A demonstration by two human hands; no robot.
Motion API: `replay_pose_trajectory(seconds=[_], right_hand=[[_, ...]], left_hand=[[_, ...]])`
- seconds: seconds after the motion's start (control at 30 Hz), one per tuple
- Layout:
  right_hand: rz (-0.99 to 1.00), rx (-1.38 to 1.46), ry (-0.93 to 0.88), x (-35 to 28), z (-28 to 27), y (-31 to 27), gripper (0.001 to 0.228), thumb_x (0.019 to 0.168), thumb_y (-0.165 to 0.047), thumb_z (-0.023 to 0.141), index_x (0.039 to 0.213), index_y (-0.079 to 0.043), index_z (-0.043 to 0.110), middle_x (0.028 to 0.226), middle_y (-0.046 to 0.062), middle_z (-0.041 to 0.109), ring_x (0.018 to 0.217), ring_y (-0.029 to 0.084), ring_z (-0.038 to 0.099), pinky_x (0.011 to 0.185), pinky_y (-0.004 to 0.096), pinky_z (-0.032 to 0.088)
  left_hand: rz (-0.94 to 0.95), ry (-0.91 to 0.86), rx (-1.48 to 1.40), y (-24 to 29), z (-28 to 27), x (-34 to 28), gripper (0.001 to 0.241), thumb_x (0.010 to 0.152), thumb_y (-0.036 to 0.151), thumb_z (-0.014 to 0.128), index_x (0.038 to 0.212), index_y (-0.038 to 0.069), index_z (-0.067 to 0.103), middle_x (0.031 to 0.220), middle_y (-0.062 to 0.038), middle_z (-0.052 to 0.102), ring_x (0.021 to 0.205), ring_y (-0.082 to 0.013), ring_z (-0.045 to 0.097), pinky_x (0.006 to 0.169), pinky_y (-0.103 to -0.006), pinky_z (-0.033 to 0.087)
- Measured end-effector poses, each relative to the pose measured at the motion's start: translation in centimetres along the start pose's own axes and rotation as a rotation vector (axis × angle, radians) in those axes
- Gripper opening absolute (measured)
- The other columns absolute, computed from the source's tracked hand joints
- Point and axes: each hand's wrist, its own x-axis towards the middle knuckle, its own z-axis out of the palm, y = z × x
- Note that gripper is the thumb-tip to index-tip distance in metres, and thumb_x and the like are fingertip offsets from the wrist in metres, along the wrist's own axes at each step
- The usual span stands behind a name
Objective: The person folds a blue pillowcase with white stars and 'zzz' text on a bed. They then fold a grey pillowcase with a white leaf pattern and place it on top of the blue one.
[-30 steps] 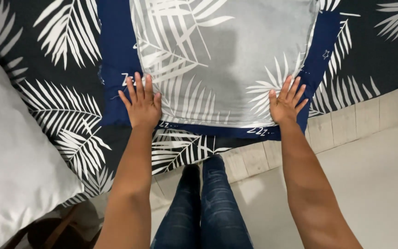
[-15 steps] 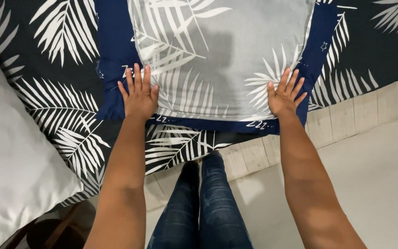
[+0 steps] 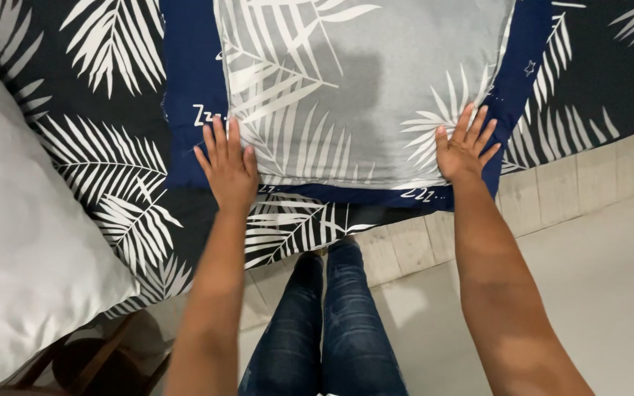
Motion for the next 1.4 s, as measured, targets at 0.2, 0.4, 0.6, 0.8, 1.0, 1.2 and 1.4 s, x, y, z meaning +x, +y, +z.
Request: replay_pose_trajectory(seconds=[0.2, 0.4, 0.6, 0.8, 1.0, 1.2, 1.4], right_hand=[[-0.016, 0.002, 0.018, 0.5, 0.6, 0.5, 0.085, 0.1, -0.072, 0.016, 0.165, -0.027, -0.014, 0.172, 0.003, -0.024, 0.158, 0.031, -0.023, 0.125, 0.062, -0.012], [-0.038, 0.007, 0.075, 0.6, 1.1, 0.9, 0.084, 0.102, -0.072, 0.018, 0.167, -0.026, -0.011, 0.174, 0.004, -0.021, 0.16, 0.032, -0.02, 0.126, 0.062, -0.01], [-0.16, 0.092, 0.241, -0.9, 1.6, 2.3, 0.078, 0.105, -0.06, 0.039, 0.169, -0.023, 0.013, 0.176, 0.009, 0.0, 0.161, 0.035, -0.006, 0.125, 0.065, -0.003], [-0.543, 0.683, 0.704, -5.2, 2.7, -8.7, 0.03, 0.105, -0.023, 0.054, 0.135, -0.019, 0.06, 0.153, 0.004, 0.051, 0.152, 0.021, 0.038, 0.132, 0.047, 0.026], [-0.782, -0.066, 0.356, -1.7, -4.3, -17.7, 0.064, 0.102, -0.051, 0.045, 0.159, -0.026, 0.03, 0.168, 0.006, 0.023, 0.155, 0.029, 0.015, 0.122, 0.063, 0.001], [-0.429, -0.047, 0.347, 11.5, -9.4, -8.5, 0.063, 0.11, -0.056, 0.031, 0.165, -0.03, 0.019, 0.173, 0.003, 0.015, 0.16, 0.03, 0.007, 0.125, 0.061, -0.003], [-0.295, -0.033, 0.385, 11.3, -9.5, -7.1, 0.056, 0.112, -0.047, 0.038, 0.164, -0.034, 0.023, 0.174, 0.006, 0.016, 0.16, 0.029, 0.007, 0.123, 0.062, -0.008]], left_hand=[[-0.176, 0.138, -0.217, 8.8, 5.5, -2.3, 0.063, 0.108, 0.024, 0.046, 0.164, 0.0, 0.028, 0.173, -0.021, 0.025, 0.164, -0.0378, 0.014, 0.133, -0.0597, 0.008], [0.658, -0.264, -0.145, 24.6, 3.4, 0.5, 0.059, 0.097, 0.035, 0.053, 0.151, 0.019, 0.04, 0.167, -0.003, 0.028, 0.157, -0.0276, 0.02, 0.124, -0.0686, 0.012], [0.032, -0.339, 0.021, 10.0, 8.4, 14.6, 0.06, 0.115, 0.038, 0.025, 0.171, 0.019, 0.018, 0.173, -0.005, 0.028, 0.156, -0.0248, 0.029, 0.127, -0.0574, 0.021], [0.048, -0.113, 0.106, 9.6, -1.2, 14.8, 0.059, 0.11, 0.044, 0.033, 0.166, 0.025, 0.025, 0.174, -0.003, 0.017, 0.159, -0.0274, 0.008, 0.121, -0.0662, -0.007], [0.007, -0.079, 0.126, 9.6, 0.6, 14.8, 0.059, 0.111, 0.04, 0.036, 0.167, 0.022, 0.028, 0.175, -0.003, 0.017, 0.16, -0.0275, 0.008, 0.123, -0.0658, -0.005], [-0.024, -0.042, 0.112, 11.7, -0.6, 15.1, 0.053, 0.11, 0.039, 0.036, 0.161, 0.024, 0.039, 0.17, -0.001, 0.031, 0.159, -0.0251, 0.017, 0.124, -0.0625, -0.004], [0.087, 0.004, 0.078, 25.4, 6.6, 14.5, 0.049, 0.117, 0.033, 0.035, 0.163, 0.013, 0.034, 0.165, -0.014, 0.038, 0.156, -0.0295, 0.033, 0.13, -0.0632, 0.009]])
